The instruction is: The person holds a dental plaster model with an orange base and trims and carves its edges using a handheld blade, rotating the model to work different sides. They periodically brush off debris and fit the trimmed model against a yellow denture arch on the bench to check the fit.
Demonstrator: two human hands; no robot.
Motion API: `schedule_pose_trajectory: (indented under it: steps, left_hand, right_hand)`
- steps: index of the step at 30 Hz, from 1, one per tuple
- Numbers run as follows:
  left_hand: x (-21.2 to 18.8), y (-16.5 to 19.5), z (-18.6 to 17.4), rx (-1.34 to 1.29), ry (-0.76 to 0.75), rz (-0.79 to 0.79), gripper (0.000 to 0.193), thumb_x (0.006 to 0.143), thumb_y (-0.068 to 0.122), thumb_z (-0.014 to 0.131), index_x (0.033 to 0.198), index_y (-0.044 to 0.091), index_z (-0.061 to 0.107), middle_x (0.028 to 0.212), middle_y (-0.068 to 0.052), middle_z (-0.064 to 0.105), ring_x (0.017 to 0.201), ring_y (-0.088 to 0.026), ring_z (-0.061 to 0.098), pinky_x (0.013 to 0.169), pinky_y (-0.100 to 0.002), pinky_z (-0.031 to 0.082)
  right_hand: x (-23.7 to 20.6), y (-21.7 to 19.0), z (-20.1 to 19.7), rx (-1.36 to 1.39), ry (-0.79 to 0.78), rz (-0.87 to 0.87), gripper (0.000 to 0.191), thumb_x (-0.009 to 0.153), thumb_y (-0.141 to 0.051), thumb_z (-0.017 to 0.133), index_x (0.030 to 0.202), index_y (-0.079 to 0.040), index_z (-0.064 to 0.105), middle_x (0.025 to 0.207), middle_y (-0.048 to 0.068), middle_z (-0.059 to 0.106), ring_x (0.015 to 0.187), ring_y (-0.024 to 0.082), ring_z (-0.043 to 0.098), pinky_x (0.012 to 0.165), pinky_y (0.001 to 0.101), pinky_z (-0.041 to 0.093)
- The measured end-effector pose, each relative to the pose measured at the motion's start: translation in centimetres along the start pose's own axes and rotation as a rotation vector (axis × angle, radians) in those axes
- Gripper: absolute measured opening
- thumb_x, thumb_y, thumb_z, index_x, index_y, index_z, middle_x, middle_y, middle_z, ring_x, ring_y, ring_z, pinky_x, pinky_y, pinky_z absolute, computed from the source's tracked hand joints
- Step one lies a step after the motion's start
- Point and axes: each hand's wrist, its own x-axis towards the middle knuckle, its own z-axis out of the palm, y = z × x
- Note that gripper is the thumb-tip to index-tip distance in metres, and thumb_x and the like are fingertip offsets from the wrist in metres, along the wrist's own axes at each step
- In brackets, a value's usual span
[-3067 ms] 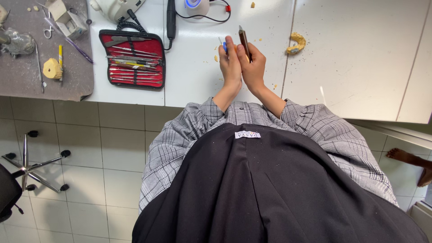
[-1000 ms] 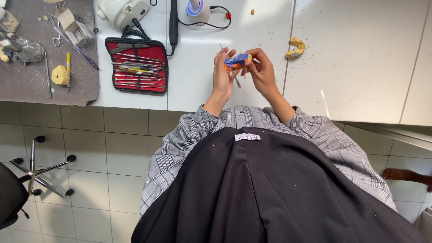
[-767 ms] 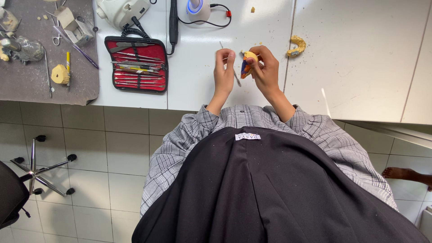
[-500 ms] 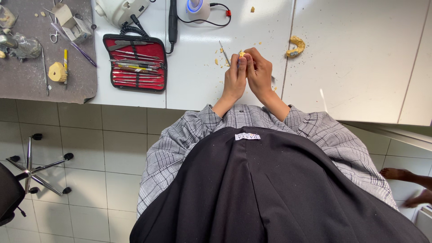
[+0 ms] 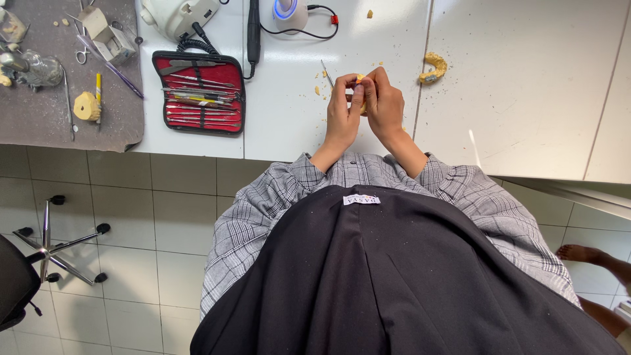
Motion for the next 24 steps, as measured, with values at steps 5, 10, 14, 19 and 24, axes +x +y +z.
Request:
schedule_pose_trajectory:
  steps: [5, 10, 14, 19, 24]
  left_hand:
    - [0.5, -0.7, -0.9, -0.374, -0.203, -0.236, 0.039, 0.104, 0.032, 0.057, 0.132, 0.007, 0.046, 0.117, -0.005, 0.056, 0.090, -0.012, 0.064, 0.073, -0.028, 0.059]
    - [-0.4, -1.5, -0.1, -0.275, -0.036, -0.041, 0.034, 0.111, 0.031, 0.057, 0.132, 0.004, 0.051, 0.119, -0.007, 0.060, 0.098, -0.011, 0.061, 0.081, -0.026, 0.054]
    - [-0.6, -1.7, 0.3, -0.316, 0.004, -0.072, 0.032, 0.111, 0.030, 0.057, 0.129, 0.004, 0.053, 0.117, -0.006, 0.061, 0.092, -0.010, 0.061, 0.078, -0.025, 0.053]
    - [-0.7, -1.8, 0.2, -0.338, 0.007, -0.089, 0.031, 0.110, 0.029, 0.058, 0.127, 0.004, 0.054, 0.117, -0.007, 0.062, 0.090, -0.010, 0.061, 0.077, -0.024, 0.053]
    - [-0.4, -1.7, 0.2, -0.346, -0.002, -0.090, 0.032, 0.110, 0.031, 0.057, 0.128, 0.004, 0.055, 0.120, -0.006, 0.062, 0.093, -0.009, 0.061, 0.082, -0.025, 0.054]
  right_hand:
    - [-0.2, 0.4, -0.4, 0.118, -0.087, 0.142, 0.038, 0.111, -0.042, 0.044, 0.098, -0.008, 0.057, 0.063, 0.006, 0.064, 0.052, 0.019, 0.067, 0.048, 0.0312, 0.047]
    - [-0.4, 0.4, 0.6, 0.094, 0.003, 0.039, 0.038, 0.115, -0.039, 0.045, 0.100, -0.007, 0.058, 0.065, 0.006, 0.061, 0.055, 0.017, 0.060, 0.052, 0.0309, 0.043]
    - [-0.5, 0.4, 0.9, 0.250, 0.044, 0.057, 0.038, 0.116, -0.037, 0.048, 0.098, -0.005, 0.056, 0.067, 0.006, 0.056, 0.060, 0.012, 0.051, 0.056, 0.0280, 0.041]
    - [-0.9, 0.5, 1.2, 0.300, 0.045, 0.109, 0.038, 0.115, -0.037, 0.047, 0.097, -0.005, 0.055, 0.069, 0.003, 0.056, 0.063, 0.008, 0.049, 0.057, 0.0247, 0.040]
    - [-0.8, 0.9, 1.5, 0.325, 0.045, 0.128, 0.039, 0.116, -0.039, 0.046, 0.097, -0.005, 0.054, 0.070, 0.001, 0.055, 0.064, 0.007, 0.048, 0.057, 0.0238, 0.040]
